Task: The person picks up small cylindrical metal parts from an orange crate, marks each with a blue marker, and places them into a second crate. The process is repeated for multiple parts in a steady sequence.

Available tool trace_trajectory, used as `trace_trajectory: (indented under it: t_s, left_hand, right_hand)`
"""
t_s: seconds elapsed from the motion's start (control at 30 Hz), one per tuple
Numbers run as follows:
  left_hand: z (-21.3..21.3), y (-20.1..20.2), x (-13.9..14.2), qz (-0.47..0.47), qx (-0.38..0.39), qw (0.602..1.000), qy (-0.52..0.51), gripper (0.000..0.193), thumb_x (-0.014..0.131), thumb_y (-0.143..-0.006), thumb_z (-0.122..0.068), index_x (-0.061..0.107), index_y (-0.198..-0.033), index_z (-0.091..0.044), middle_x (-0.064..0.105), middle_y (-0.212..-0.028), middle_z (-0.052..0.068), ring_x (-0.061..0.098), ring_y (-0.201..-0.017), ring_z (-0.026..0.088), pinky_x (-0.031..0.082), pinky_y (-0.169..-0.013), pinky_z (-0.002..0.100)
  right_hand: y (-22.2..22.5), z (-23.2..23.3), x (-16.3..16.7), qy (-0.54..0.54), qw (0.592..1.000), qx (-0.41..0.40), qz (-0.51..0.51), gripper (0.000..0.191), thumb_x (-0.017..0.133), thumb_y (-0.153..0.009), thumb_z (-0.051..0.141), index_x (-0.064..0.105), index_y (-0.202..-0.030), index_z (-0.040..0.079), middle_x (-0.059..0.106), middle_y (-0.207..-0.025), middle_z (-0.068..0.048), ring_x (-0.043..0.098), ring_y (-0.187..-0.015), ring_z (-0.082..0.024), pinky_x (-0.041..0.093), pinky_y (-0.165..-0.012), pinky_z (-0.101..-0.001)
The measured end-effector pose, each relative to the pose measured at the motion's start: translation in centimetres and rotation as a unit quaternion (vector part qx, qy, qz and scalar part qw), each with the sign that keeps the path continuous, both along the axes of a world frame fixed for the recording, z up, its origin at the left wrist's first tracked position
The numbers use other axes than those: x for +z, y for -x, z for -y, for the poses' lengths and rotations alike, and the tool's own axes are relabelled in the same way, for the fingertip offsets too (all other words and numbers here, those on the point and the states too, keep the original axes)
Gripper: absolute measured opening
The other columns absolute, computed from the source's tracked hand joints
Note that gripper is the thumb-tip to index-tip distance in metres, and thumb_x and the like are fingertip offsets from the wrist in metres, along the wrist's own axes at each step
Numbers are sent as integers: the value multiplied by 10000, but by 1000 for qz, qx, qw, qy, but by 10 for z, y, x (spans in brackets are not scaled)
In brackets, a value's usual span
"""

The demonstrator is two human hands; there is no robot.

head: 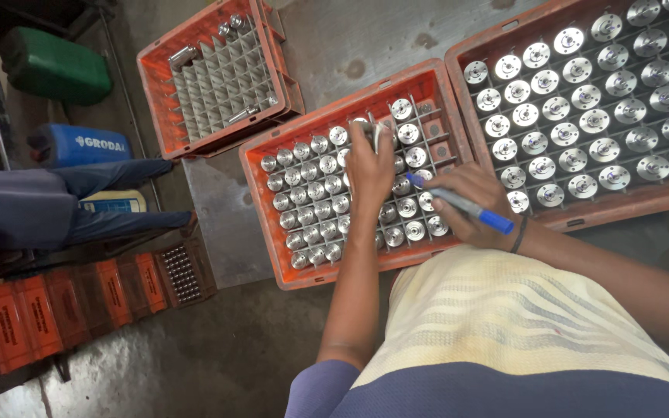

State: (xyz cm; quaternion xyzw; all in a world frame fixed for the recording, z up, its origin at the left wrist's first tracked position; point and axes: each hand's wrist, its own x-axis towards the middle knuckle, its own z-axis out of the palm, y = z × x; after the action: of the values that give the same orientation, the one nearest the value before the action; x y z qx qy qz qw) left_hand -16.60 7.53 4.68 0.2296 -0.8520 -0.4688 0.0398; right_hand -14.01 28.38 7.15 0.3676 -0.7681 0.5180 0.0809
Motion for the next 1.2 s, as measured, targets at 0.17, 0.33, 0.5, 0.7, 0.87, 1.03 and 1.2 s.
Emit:
trace_trajectory:
  t_s: [0.17,0.33,0.5,0.7,0.87,1.03,1.2]
  left_hand:
    - [23,13,7,-81,-69,961,254,778,913,-633,-296,608,-1292,-17,579,-1229,241,595,-1118,422,518,-903,557]
    - [36,25,4,116,-9,957,267,605,904,-693,-334,694,-1169,-25,645,-1132,165,662,-1019,320,544,-852,492]
    - [76,22,16,-120,-64,974,182,424,899,-686,-324,792,-1009,-70,758,-929,78,738,-798,177,609,-739,320]
    - [45,2,-4,-140,21,854,-500,463,589,-956,-447,711,-1146,-44,716,-932,64,644,-723,129,508,-594,249]
    - [-4,-16,-25,-84,32,893,-440,385,526,-1014,-366,663,-1177,-45,670,-967,40,631,-810,108,529,-686,246]
    - [-8,-20,-25,-91,26,877,-472,355,540,-1038,-363,621,-1122,-28,615,-870,58,581,-655,119,504,-524,273]
    - [-7,-21,-26,-97,1,865,-492,290,634,-947,-220,470,-1143,-84,627,-878,102,618,-616,163,522,-498,312]
  right_hand:
    - [2,-3,-1,22,998,-18,48,198,671,-944,115,685,-1121,27,725,-998,-141,693,-887,-293,521,-804,-394]
    - [1,-5,-6,19,997,-26,63,196,676,-948,125,687,-1116,25,731,-1004,-145,703,-904,-293,529,-815,-394]
    - [3,-6,-3,13,997,-43,66,195,679,-951,121,693,-1117,19,739,-1018,-139,699,-905,-290,531,-803,-385]
    - [9,8,8,-20,990,96,-104,254,738,-828,132,700,-1051,17,697,-936,-119,666,-826,-311,495,-762,-428]
    - [13,19,6,-22,990,89,-107,243,734,-825,83,698,-1051,2,660,-855,-101,610,-732,-284,474,-726,-440]
    - [5,12,1,-5,994,66,-86,230,712,-851,54,676,-1071,-1,673,-911,-119,620,-784,-288,483,-749,-421]
    - [1,10,0,-12,998,49,-43,207,696,-857,43,690,-1062,20,684,-915,-122,621,-781,-290,481,-751,-419]
